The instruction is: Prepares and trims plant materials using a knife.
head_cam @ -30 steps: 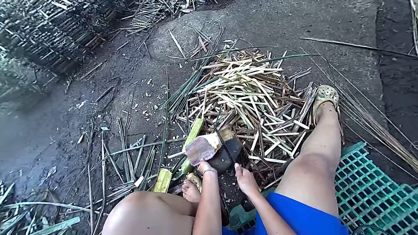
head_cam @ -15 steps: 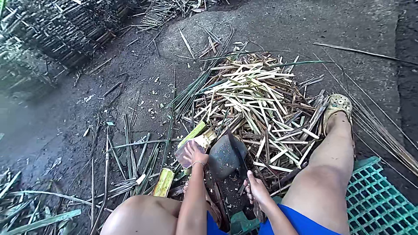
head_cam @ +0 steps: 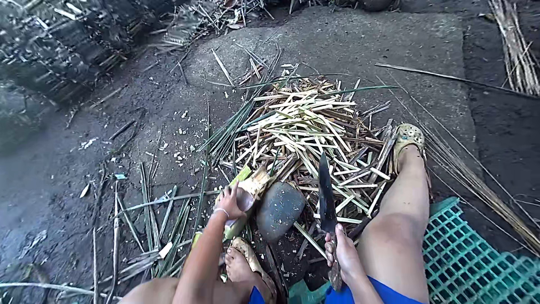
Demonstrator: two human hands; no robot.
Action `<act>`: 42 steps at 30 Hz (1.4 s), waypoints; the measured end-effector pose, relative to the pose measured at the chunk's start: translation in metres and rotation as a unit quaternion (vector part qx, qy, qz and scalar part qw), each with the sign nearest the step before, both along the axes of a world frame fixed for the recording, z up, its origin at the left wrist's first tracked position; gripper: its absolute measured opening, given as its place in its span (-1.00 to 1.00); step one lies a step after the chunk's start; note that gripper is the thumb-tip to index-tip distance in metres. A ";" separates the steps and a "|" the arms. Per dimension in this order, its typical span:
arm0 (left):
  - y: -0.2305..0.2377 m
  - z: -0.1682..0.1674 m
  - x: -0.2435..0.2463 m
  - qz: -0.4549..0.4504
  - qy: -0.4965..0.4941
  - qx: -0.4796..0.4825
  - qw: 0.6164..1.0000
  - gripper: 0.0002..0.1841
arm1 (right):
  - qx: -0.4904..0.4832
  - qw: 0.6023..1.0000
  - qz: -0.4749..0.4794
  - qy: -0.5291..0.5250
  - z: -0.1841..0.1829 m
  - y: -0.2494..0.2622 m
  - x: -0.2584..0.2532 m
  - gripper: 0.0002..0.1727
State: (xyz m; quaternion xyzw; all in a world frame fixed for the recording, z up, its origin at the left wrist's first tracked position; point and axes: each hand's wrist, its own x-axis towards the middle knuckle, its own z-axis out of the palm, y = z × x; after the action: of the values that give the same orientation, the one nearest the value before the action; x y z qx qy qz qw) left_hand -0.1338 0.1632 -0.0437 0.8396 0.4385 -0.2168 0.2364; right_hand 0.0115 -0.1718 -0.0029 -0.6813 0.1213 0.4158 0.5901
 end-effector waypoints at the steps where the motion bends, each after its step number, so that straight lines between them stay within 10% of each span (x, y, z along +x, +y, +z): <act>1: -0.001 0.010 0.003 -0.030 -0.023 -0.001 0.999 0.54 | 0.002 1.000 0.007 -0.019 0.000 0.000 0.000 -0.34; 10: -0.083 0.037 0.050 -0.255 0.017 -0.001 0.967 0.47 | -0.006 0.957 0.179 -0.230 -0.023 0.026 -0.020 -0.37; 15: -0.088 0.044 0.064 -0.257 0.050 0.036 0.964 0.46 | -0.132 0.956 0.250 -0.082 -0.030 0.048 -0.009 -0.25; 19: -0.082 0.034 0.056 -0.223 0.051 0.029 0.973 0.48 | 0.054 0.949 0.168 -0.262 0.051 0.043 0.022 -0.28; 25: -0.083 0.035 0.058 -0.241 0.060 0.022 0.968 0.47 | 0.472 0.736 -0.042 -0.483 0.150 0.059 0.059 -0.28; 29: -0.084 0.033 0.053 -0.242 0.038 0.030 0.969 0.47 | 0.021 0.933 0.201 -0.298 -0.003 0.035 -0.008 -0.17; 31: -0.083 0.046 0.063 -0.268 0.034 0.046 0.962 0.45 | -0.154 0.941 0.273 -0.127 -0.036 0.051 -0.014 -0.14; 36: -0.089 0.034 0.056 -0.215 0.028 0.023 0.976 0.52 | -0.217 0.905 0.333 -0.152 -0.024 0.049 -0.009 -0.23; 42: -0.048 0.034 0.042 -0.155 0.050 -0.036 0.986 0.08 | -0.157 0.923 0.302 -0.180 -0.058 0.037 -0.011 -0.30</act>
State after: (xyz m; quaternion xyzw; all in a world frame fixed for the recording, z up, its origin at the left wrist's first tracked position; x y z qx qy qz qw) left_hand -0.0914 0.1156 -0.0101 0.8765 0.3060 -0.3081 0.2078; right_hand 0.0010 -0.1353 -0.0609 -0.8329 -0.1346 0.4206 0.3335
